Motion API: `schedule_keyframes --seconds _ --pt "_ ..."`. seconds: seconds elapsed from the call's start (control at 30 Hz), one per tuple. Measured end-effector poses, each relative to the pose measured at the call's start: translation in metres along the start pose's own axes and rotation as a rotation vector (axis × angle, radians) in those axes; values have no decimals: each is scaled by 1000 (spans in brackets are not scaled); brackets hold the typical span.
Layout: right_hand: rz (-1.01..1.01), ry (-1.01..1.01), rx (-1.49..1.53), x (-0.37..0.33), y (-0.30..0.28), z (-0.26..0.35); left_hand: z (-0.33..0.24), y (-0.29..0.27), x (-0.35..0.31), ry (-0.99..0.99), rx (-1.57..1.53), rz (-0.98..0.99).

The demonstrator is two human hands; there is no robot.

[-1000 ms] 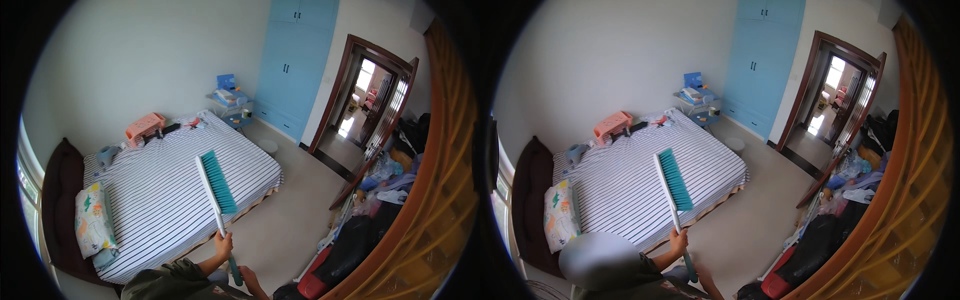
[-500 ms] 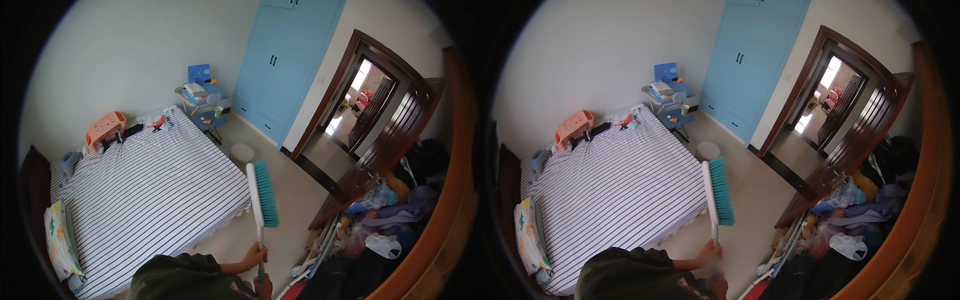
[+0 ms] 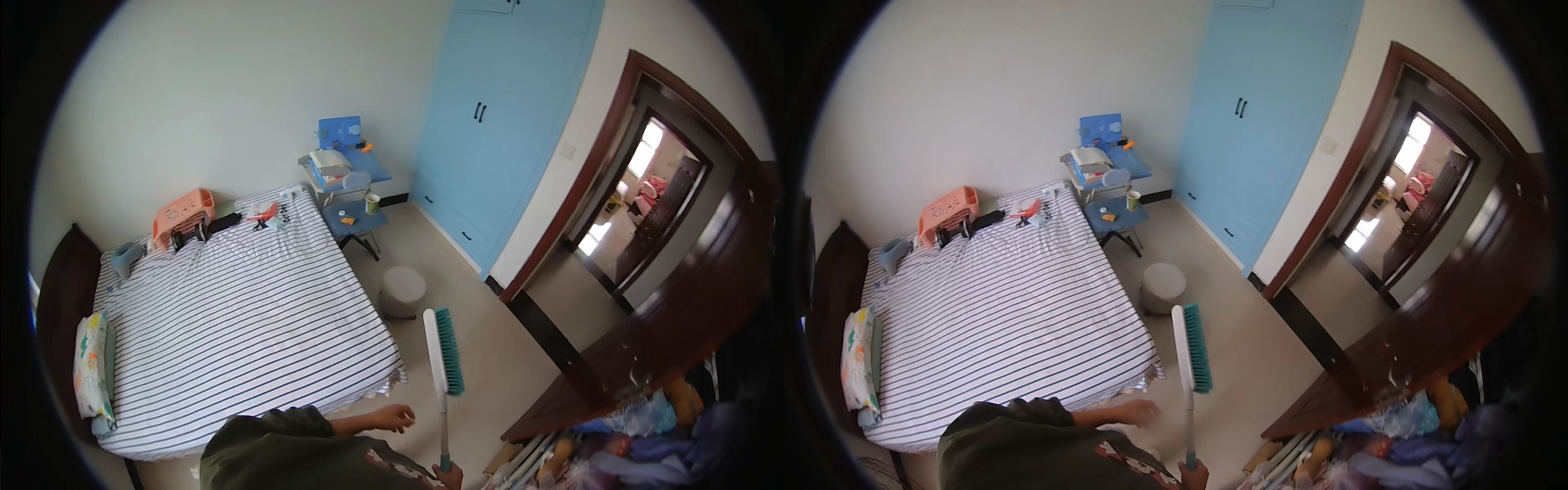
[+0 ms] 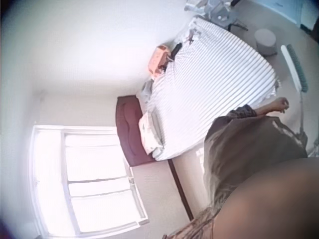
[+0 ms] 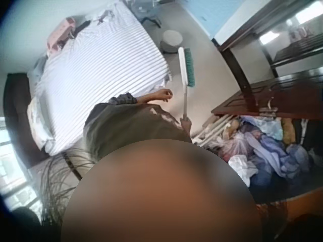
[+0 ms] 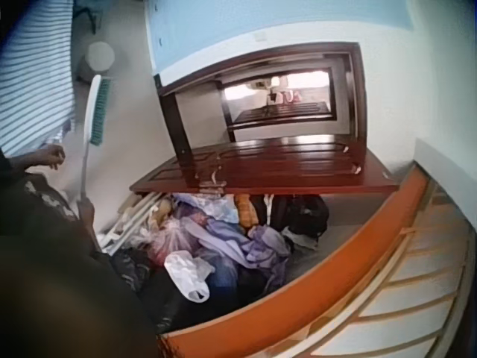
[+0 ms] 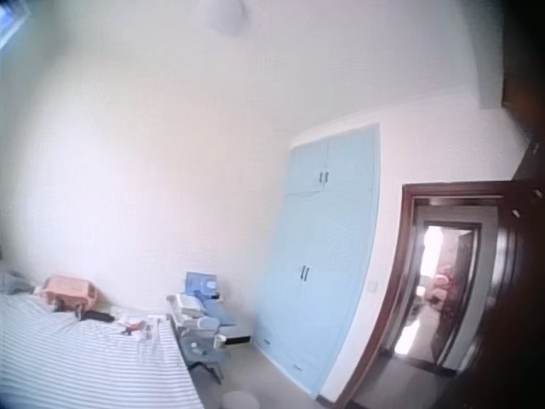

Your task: The person assembles a broom and dustpan by attaching the dustpan head to the broom handle. They then pick up a plastic bottle and walk toward the stairs, placing the bottle into a trash bin. The person returns to the bed, picks up the broom, and walks back toward the stairs.

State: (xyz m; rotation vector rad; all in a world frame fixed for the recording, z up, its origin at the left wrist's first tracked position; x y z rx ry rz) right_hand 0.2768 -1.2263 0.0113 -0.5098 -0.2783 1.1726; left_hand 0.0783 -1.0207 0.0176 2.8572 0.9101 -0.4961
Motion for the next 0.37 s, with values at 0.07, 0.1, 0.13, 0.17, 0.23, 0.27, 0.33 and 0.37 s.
schedule_keyframes --seconds 0.07,0.1,0.13,0.17,0.23,0.27,0.33,0.37 --pt "51 71 70 45 -12 -38 -31 -37 -2 -210 -110 -152" --pt "88 99 105 68 -13 -51 -21 -62 2 -248 -146 -255" --pt "58 42 38 91 -21 -53 -13 -84 4 -293 -197 -332" --pt "70 34 14 114 -25 -65 -7 -106 7 -333 -247 -405" --pt "76 23 -28 161 -25 -88 2 -144 14 -468 -303 -534" --pt "188 212 -55 184 -18 -107 4 -161 22 -477 -361 -603" --pt "393 583 -127 240 -31 -137 6 -201 54 -470 -461 -689" --pt "381 578 -142 278 -58 -151 4 -221 78 -469 -458 -746"
Point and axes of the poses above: each hand's wrist, its own x-axis towards the middle knuckle, its own y-axis out of the palm, z = x × y, the point moved 5 cm from there along x, towards the middle knuckle, and after that the axes turned 7 degrees about -y, right-handed, at the moved point
